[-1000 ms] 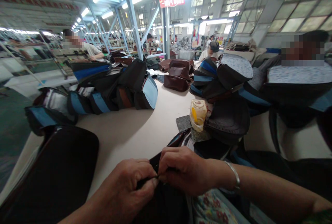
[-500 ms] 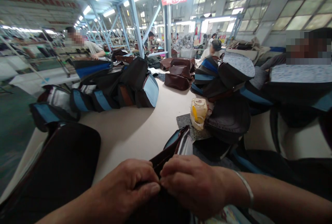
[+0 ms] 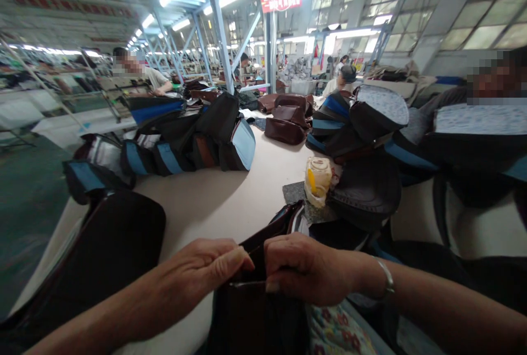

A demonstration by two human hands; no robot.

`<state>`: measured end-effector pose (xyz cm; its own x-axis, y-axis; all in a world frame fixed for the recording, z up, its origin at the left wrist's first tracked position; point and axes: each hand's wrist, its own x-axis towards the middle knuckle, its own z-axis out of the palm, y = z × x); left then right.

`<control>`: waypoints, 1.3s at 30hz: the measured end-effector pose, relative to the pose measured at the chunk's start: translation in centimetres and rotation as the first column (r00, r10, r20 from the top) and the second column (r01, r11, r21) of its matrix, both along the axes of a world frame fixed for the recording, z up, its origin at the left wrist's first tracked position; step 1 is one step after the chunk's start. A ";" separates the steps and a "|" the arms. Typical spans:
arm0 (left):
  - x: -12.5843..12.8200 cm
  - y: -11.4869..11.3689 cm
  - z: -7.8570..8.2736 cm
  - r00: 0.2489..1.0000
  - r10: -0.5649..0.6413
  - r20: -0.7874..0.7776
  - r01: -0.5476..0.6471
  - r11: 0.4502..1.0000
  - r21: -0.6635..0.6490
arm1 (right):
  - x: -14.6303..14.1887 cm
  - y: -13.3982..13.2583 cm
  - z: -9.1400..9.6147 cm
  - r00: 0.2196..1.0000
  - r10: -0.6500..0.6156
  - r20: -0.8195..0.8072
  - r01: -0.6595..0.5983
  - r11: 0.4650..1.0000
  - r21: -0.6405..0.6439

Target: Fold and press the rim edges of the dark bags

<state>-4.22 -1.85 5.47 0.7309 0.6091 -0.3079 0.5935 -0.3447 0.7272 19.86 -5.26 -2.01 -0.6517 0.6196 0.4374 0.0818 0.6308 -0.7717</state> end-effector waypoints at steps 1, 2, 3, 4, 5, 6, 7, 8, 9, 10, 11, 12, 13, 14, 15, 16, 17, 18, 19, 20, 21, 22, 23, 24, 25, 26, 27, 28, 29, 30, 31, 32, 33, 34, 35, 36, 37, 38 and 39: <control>-0.2 0.5 0.1 1.000 -0.010 0.003 0.010 1.000 -0.024 | 0.1 -0.2 0.1 1.000 -0.004 -0.030 0.004 1.000 -0.013; -0.4 0.9 0.1 0.999 -0.031 0.007 0.031 0.998 -0.049 | 0.1 -0.3 0.2 0.998 -0.007 -0.057 0.005 0.999 -0.032; -0.5 1.4 0.0 0.998 -0.065 0.014 0.066 0.995 -0.075 | 0.2 -0.5 0.4 0.997 -0.008 -0.080 0.003 0.999 -0.053; -0.7 1.8 -0.2 0.994 -0.104 0.033 0.106 0.990 -0.090 | 0.3 -0.6 0.5 0.996 -0.010 -0.090 0.004 0.997 -0.076; -0.7 2.1 -0.4 0.988 -0.141 0.061 0.147 0.984 -0.105 | 0.4 -0.7 0.6 0.996 -0.017 -0.087 0.008 0.995 -0.102; -0.8 2.5 -0.7 0.981 -0.174 0.091 0.184 0.976 -0.117 | 0.4 -0.8 0.7 0.997 -0.028 -0.068 0.019 0.991 -0.130; -0.8 2.7 -0.9 0.974 -0.197 0.115 0.211 0.969 -0.124 | 0.5 -0.9 0.8 0.998 -0.040 -0.040 0.033 0.987 -0.158; -0.8 2.8 -1.0 0.969 -0.210 0.134 0.227 0.966 -0.127 | 0.5 -0.9 0.9 0.999 -0.053 -0.010 0.050 0.981 -0.189; -0.8 2.9 -1.1 0.965 -0.219 0.143 0.237 0.964 -0.124 | 0.6 -1.0 1.0 0.998 -0.065 0.021 0.068 0.973 -0.221; -0.7 2.8 -1.1 0.965 -0.222 0.141 0.239 0.964 -0.115 | 0.6 -1.0 1.1 0.996 -0.074 0.050 0.084 0.965 -0.249; -0.6 2.6 -1.0 0.966 -0.222 0.132 0.236 0.967 -0.100 | 0.6 -0.9 1.3 0.994 -0.079 0.077 0.097 0.959 -0.265; -0.5 2.4 -0.9 0.968 -0.218 0.124 0.228 0.970 -0.080 | 0.6 -0.8 1.6 0.991 -0.081 0.107 0.107 0.956 -0.273; -0.4 2.1 -0.7 0.970 -0.212 0.118 0.220 0.974 -0.059 | 0.6 -0.7 1.8 0.987 -0.075 0.142 0.112 0.954 -0.277; -0.4 1.7 -0.6 0.973 -0.204 0.108 0.209 0.977 -0.042 | 0.6 -0.6 2.1 0.982 -0.062 0.180 0.112 0.953 -0.283; -0.3 1.4 -0.4 0.977 -0.191 0.096 0.194 0.981 -0.024 | 0.6 -0.4 2.2 0.976 -0.041 0.213 0.104 0.951 -0.293; -0.2 1.1 -0.4 0.981 -0.177 0.081 0.178 0.984 -0.008 | 0.5 -0.3 2.3 0.972 -0.019 0.233 0.093 0.946 -0.310; -0.2 0.8 -0.4 0.984 -0.165 0.068 0.165 0.986 0.007 | 0.5 -0.2 2.3 0.971 -0.005 0.240 0.086 0.940 -0.331; -0.3 0.7 -0.6 0.986 -0.157 0.058 0.156 0.988 0.022 | 0.4 0.0 2.1 0.972 -0.001 0.236 0.086 0.932 -0.352; -0.3 0.7 -0.8 0.987 -0.152 0.056 0.150 0.988 0.037 | 0.3 0.1 1.9 0.975 -0.006 0.223 0.091 0.923 -0.374; -0.4 0.8 -1.1 0.986 -0.153 0.069 0.150 0.987 0.054 | 0.2 0.2 1.6 0.979 -0.016 0.204 0.099 0.911 -0.400; -0.4 1.0 -1.4 0.983 -0.158 0.090 0.152 0.986 0.069 | 0.2 0.2 1.3 0.983 -0.026 0.182 0.104 0.896 -0.432; -0.5 1.2 -1.8 0.980 -0.163 0.112 0.154 0.985 0.082 | 0.1 0.3 1.0 0.987 -0.029 0.160 0.101 0.879 -0.465; -0.6 1.3 -2.1 0.976 -0.168 0.136 0.155 0.983 0.098 | 0.1 0.4 0.9 0.990 -0.023 0.137 0.089 0.862 -0.499; -0.6 1.5 -2.4 0.972 -0.174 0.160 0.156 0.981 0.117 | 0.1 0.4 0.8 0.993 -0.009 0.118 0.070 0.844 -0.532; -0.7 1.5 -2.6 0.967 -0.181 0.179 0.158 0.978 0.135 | 0.1 0.5 0.9 0.994 0.007 0.111 0.056 0.827 -0.560; -0.7 1.6 -2.7 0.964 -0.189 0.189 0.162 0.975 0.151 | 0.2 0.6 1.1 0.993 0.025 0.117 0.047 0.817 -0.575; -0.7 1.6 -2.8 0.962 -0.196 0.192 0.165 0.973 0.162 | 0.2 0.7 1.3 0.990 0.044 0.134 0.041 0.819 -0.572; -0.6 1.5 -2.8 0.960 -0.205 0.192 0.174 0.971 0.167 | 0.1 0.8 1.7 0.985 0.061 0.162 0.039 0.834 -0.550; -0.5 1.5 -2.8 0.959 -0.210 0.189 0.180 0.970 0.162 | 0.0 0.9 2.0 0.978 0.074 0.196 0.037 0.860 -0.509; -0.5 1.5 -2.8 0.959 -0.210 0.188 0.182 0.971 0.154 | -0.1 1.0 2.2 0.970 0.080 0.231 0.034 0.892 -0.451; -0.4 1.6 -2.8 0.959 -0.205 0.194 0.180 0.973 0.142 | -0.3 1.1 2.4 0.963 0.075 0.260 0.032 0.922 -0.385; -0.4 1.8 -2.7 0.956 -0.203 0.211 0.180 0.976 0.123 | -0.5 1.2 2.4 0.959 0.059 0.277 0.036 0.944 -0.327; -0.4 2.0 -2.6 0.953 -0.203 0.227 0.187 0.978 0.090 | -0.7 1.2 2.4 0.959 0.035 0.282 0.048 0.957 -0.284; -0.5 2.3 -2.5 0.949 -0.209 0.235 0.204 0.978 0.046 | -0.8 1.1 2.3 0.962 0.011 0.273 0.063 0.963 -0.261; -0.6 2.7 -2.4 0.948 -0.220 0.231 0.227 0.974 -0.002 | -0.9 1.1 2.1 0.967 -0.008 0.255 0.076 0.963 -0.258; -0.8 3.1 -2.2 0.948 -0.233 0.216 0.249 0.967 -0.049 | -1.0 1.0 1.9 0.972 -0.019 0.235 0.085 0.958 -0.275; -0.9 3.4 -1.9 0.952 -0.237 0.192 0.258 0.962 -0.090 | -1.0 0.9 1.8 0.976 -0.014 0.217 0.082 0.947 -0.311; -1.1 3.7 -1.7 0.957 -0.233 0.170 0.255 0.960 -0.118 | -0.9 0.8 1.8 0.978 0.002 0.206 0.073 0.931 -0.357; -1.2 4.0 -1.4 0.963 -0.226 0.147 0.246 0.960 -0.132 | -0.7 0.7 1.8 0.979 0.024 0.204 0.062 0.913 -0.404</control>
